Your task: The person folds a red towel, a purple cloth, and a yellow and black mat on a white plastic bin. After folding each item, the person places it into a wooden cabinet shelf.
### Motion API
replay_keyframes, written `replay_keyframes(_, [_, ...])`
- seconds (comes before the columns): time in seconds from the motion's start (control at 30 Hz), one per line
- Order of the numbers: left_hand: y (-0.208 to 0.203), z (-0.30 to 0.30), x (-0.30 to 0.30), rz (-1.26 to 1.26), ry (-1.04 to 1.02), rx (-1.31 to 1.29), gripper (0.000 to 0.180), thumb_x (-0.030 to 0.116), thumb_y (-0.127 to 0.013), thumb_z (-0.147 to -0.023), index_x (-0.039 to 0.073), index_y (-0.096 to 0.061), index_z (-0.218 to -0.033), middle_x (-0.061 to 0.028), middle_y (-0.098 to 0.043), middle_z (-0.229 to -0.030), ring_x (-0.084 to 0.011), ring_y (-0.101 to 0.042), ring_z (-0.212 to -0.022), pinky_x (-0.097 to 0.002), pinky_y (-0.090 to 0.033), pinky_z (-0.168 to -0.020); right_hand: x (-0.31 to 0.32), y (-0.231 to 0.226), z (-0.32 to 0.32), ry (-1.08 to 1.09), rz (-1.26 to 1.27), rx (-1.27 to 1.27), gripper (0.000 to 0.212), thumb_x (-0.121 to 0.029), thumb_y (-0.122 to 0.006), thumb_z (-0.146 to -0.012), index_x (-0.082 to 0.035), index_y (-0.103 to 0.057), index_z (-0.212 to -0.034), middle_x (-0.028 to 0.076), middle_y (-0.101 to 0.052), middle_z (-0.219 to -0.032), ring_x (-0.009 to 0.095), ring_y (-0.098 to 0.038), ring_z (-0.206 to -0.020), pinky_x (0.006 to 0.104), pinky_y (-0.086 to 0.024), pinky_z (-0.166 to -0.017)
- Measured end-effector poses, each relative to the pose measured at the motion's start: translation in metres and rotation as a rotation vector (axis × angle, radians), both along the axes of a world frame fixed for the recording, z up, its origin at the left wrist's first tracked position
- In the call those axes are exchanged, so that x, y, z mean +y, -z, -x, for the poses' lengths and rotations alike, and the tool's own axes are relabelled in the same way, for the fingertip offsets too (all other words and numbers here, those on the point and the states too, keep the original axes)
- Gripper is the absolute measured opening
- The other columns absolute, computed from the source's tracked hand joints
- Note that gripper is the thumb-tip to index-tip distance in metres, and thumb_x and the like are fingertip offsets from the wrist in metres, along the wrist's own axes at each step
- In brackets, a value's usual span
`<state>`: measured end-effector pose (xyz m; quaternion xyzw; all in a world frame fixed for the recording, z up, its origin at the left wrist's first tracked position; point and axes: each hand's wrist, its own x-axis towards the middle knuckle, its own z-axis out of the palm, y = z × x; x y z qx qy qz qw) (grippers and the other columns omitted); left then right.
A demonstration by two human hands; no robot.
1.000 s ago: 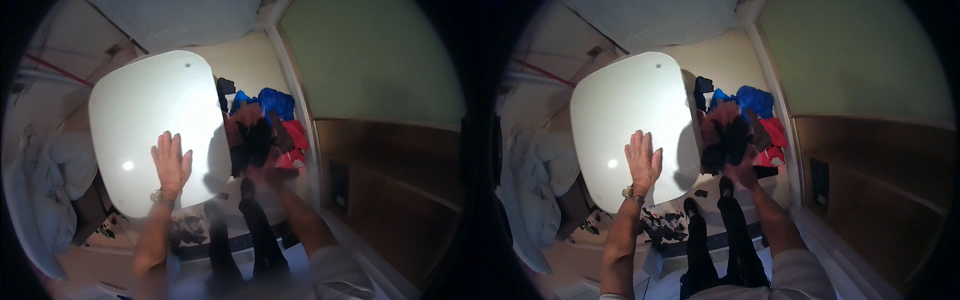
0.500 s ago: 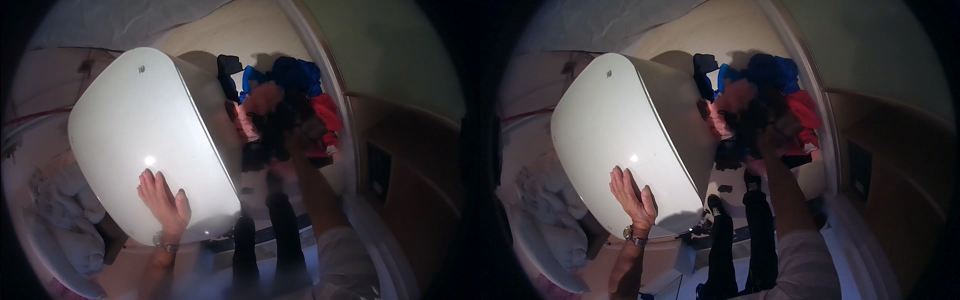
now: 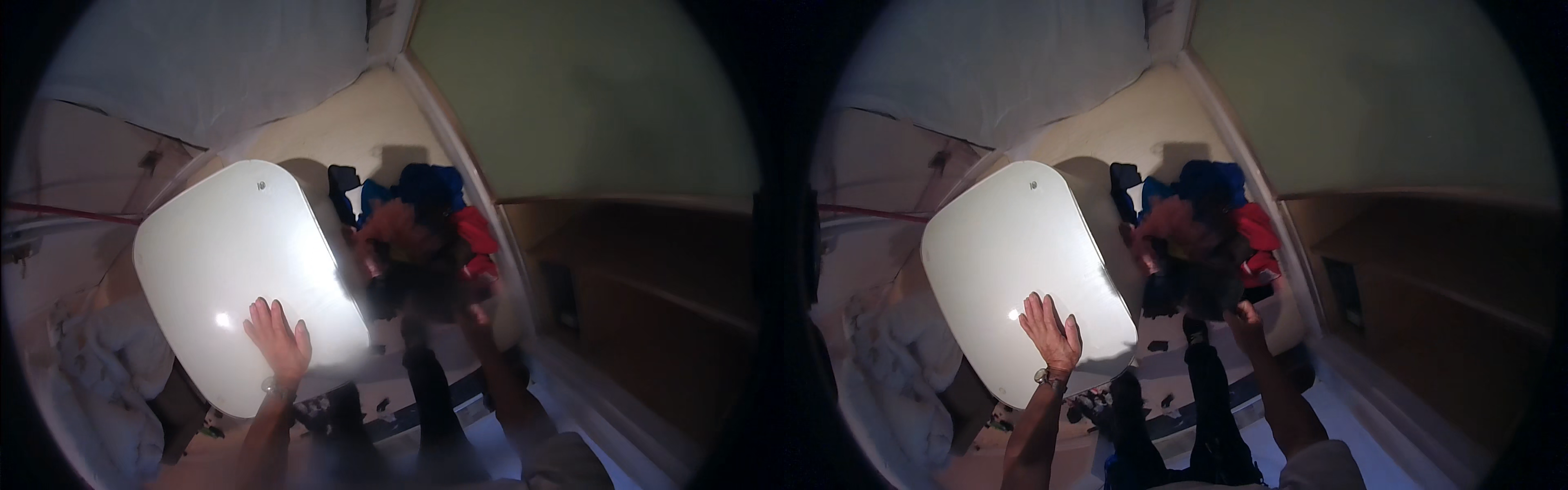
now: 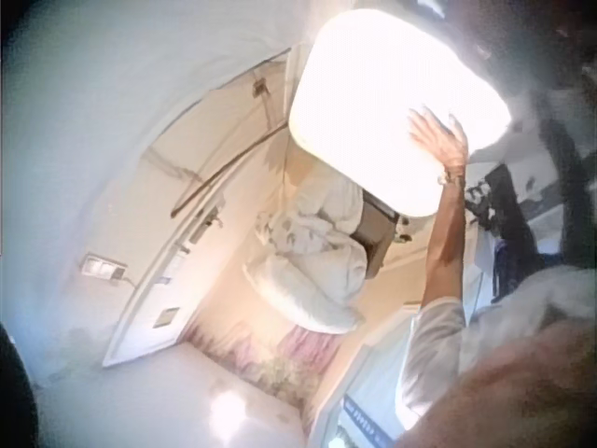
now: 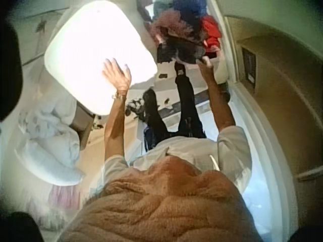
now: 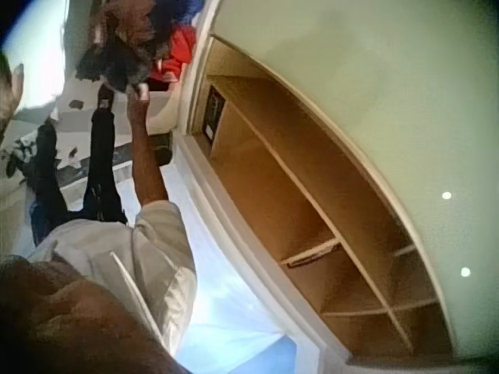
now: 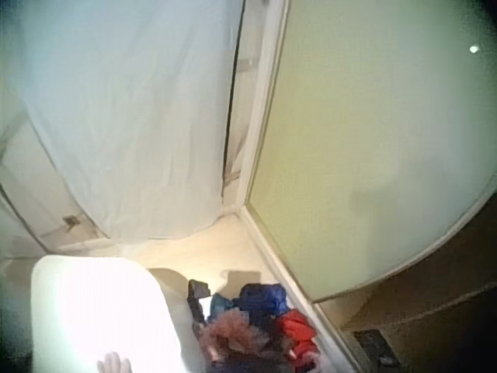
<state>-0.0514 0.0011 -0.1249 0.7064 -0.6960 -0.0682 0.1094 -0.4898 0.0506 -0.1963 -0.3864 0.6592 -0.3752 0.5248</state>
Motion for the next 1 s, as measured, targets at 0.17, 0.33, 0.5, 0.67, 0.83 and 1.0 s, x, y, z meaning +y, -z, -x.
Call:
replay_keyframes(0.17, [0.004, -0.008, 0.004, -0.028, -0.02, 0.025, 0.07, 0.028, -0.06, -0.096, 0.003, -0.033, -0.155, -0.025, -0.024, -0.164, -0.0434, -0.017, -0.154, -0.0648, -0.006, -0.12, 0.005, -0.135, -0.02, 0.06, -0.049, -0.053, 0.026, -0.003, -0.066, -0.093, -0.014, -0.045, -0.083, -0.008, -0.036, -0.082, 0.004, -0.034, -0.073, 0.023, -0.03, -0.064])
replay_keyframes(0.33, [-0.026, -0.013, 0.009, 0.046, -0.021, 0.095, 0.063, 0.022, -0.069, -0.087, -0.001, -0.047, -0.141, -0.0281, -0.045, -0.146, -0.0475, -0.038, -0.141, -0.0681, -0.023, -0.114, 0.01, -0.268, -0.06, 0.234, 0.079, -0.118, 0.026, 0.0, -0.064, -0.091, -0.015, -0.044, -0.084, -0.009, -0.035, -0.081, 0.003, -0.032, -0.072, 0.0222, -0.029, -0.064])
replay_keyframes(0.5, [-0.068, -0.03, 0.03, -0.116, 0.193, 0.679, 0.061, 0.023, -0.072, -0.091, -0.001, -0.048, -0.142, -0.0274, -0.057, -0.137, -0.0439, -0.054, -0.128, -0.0483, -0.044, -0.108, 0.004, -0.425, -0.129, 0.239, 0.353, -0.275, 0.009, -0.006, -0.062, -0.097, -0.009, -0.054, -0.102, 0.002, -0.063, -0.097, 0.008, -0.059, -0.087, 0.026, -0.05, -0.082])
replay_keyframes(0.67, [-0.169, -0.022, 0.076, -0.099, 0.343, 1.068, 0.036, 0.014, -0.064, -0.098, -0.007, -0.063, -0.127, -0.0258, -0.07, -0.117, -0.0286, -0.07, -0.109, -0.0374, -0.055, -0.094, -0.001, -0.509, -0.194, 0.212, 0.554, -0.568, 0.014, -0.011, -0.06, -0.101, -0.006, -0.054, -0.112, 0.012, -0.067, -0.109, 0.02, -0.069, -0.096, 0.0369, -0.058, -0.09])
replay_keyframes(0.83, [-0.331, -0.016, 0.095, 0.18, 0.399, 1.053, 0.07, 0.014, -0.079, -0.086, -0.002, -0.045, -0.146, -0.0253, -0.057, -0.14, -0.036, -0.056, -0.131, -0.0435, -0.047, -0.108, -0.005, -0.558, -0.241, 0.224, 0.636, -0.782, 0.011, -0.006, -0.058, -0.102, -0.006, -0.055, -0.112, 0.013, -0.068, -0.113, 0.023, -0.069, -0.102, 0.0423, -0.058, -0.094])
replay_keyframes(1.0, [-0.373, -0.04, 0.068, 0.616, 0.378, 0.687, 0.063, 0.01, -0.08, -0.082, -0.002, -0.053, -0.137, -0.0224, -0.06, -0.135, -0.039, -0.057, -0.127, -0.0458, -0.047, -0.106, -0.021, -0.546, -0.286, 0.106, 0.539, -0.925, 0.012, -0.006, -0.061, -0.1, -0.008, -0.058, -0.111, 0.011, -0.068, -0.112, 0.025, -0.068, -0.104, 0.0444, -0.058, -0.094])
